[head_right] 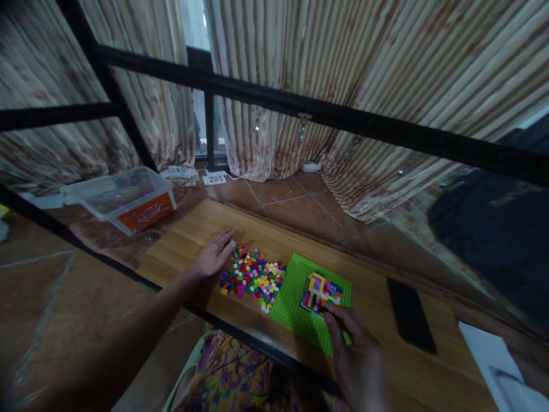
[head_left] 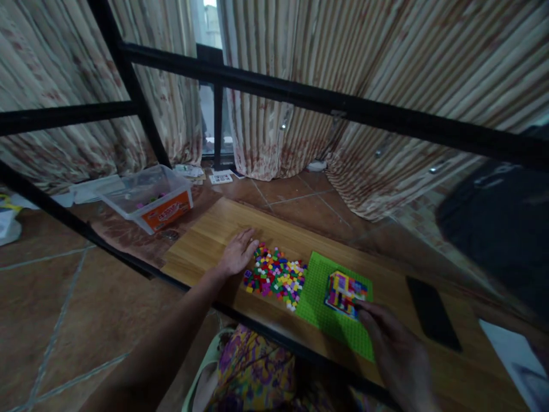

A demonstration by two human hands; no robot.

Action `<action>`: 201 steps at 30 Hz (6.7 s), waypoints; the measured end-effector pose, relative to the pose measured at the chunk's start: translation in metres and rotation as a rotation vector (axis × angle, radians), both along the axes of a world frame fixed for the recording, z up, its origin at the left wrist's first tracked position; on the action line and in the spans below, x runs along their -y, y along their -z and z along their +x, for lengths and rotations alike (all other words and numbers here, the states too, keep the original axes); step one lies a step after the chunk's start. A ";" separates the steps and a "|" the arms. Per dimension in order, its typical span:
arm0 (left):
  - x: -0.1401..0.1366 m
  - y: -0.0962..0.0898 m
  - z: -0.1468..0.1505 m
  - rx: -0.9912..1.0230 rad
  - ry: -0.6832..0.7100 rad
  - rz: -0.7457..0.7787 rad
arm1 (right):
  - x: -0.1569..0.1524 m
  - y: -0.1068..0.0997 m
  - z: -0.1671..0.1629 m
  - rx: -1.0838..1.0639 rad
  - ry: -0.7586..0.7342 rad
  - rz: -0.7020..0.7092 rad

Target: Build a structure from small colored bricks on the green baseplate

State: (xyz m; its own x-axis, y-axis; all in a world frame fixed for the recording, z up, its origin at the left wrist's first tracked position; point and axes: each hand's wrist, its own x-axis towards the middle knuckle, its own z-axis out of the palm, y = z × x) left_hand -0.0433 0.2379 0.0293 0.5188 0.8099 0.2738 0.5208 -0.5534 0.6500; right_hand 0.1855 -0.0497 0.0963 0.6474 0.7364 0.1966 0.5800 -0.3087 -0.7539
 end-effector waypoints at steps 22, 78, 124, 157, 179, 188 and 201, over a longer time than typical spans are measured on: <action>0.025 -0.011 0.021 -0.015 0.250 -0.055 | -0.032 0.042 0.050 0.041 0.060 0.079; 0.017 0.004 0.016 0.041 0.160 -0.125 | -0.026 0.050 0.040 -0.448 0.253 0.410; 0.022 0.001 0.017 0.069 0.158 -0.123 | -0.047 0.055 0.050 -0.037 0.329 0.117; 0.032 -0.002 0.017 0.231 0.092 -0.311 | -0.082 0.017 -0.009 0.254 -0.013 0.252; 0.031 -0.003 0.018 0.236 0.097 -0.229 | -0.185 0.045 -0.042 0.316 -0.372 -0.341; 0.029 0.003 0.018 0.250 0.083 -0.282 | -0.156 0.033 -0.042 -0.302 -0.333 0.022; 0.022 0.008 0.017 0.254 0.053 -0.308 | -0.096 0.035 -0.068 -0.663 -0.270 0.104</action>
